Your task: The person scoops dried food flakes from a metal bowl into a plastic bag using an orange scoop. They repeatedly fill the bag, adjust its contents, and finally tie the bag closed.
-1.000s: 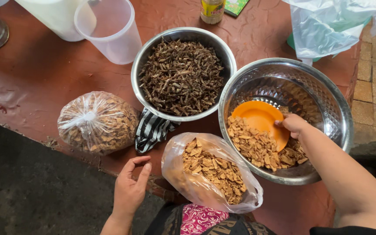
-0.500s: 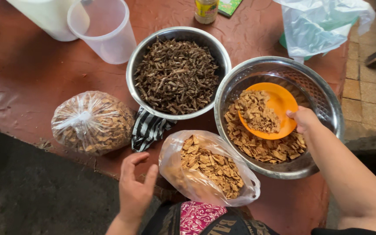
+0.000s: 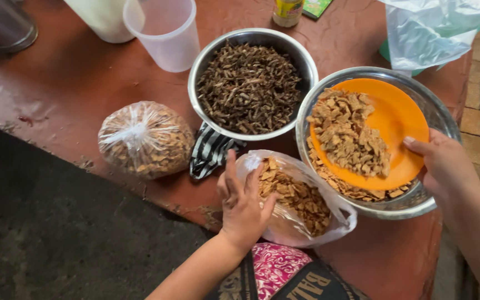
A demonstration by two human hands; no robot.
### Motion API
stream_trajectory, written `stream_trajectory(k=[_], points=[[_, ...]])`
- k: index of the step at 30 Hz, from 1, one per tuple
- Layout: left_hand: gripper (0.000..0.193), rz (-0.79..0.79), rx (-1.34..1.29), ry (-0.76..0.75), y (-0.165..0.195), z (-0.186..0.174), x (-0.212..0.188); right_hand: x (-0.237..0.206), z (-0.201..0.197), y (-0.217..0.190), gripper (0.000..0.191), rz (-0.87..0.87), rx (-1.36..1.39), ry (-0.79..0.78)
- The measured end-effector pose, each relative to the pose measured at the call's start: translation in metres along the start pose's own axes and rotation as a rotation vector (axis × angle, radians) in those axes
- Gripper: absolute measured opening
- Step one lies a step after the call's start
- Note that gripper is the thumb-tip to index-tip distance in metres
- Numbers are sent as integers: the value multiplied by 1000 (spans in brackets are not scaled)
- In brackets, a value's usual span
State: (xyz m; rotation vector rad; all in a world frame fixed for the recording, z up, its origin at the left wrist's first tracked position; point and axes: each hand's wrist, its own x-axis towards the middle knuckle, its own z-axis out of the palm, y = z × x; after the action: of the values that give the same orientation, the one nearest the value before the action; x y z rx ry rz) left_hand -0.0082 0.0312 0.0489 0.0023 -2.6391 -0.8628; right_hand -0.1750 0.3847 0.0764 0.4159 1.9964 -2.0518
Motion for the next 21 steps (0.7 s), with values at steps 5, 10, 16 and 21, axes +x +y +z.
stream_trajectory(k=[5, 10, 16, 21], points=[[70, 60, -27, -101, -19, -2, 1, -48, 44, -10, 36, -16, -4, -31], [93, 27, -195, -238, -25, -7, 11, -62, 71, -5, 35, -46, 30, -87], [105, -30, -275, -341, -26, -14, 23, -61, 84, 8, 36, 19, 57, -81], [108, -10, -258, -376, -34, -7, 28, -57, 72, 16, 36, 52, 17, -73]])
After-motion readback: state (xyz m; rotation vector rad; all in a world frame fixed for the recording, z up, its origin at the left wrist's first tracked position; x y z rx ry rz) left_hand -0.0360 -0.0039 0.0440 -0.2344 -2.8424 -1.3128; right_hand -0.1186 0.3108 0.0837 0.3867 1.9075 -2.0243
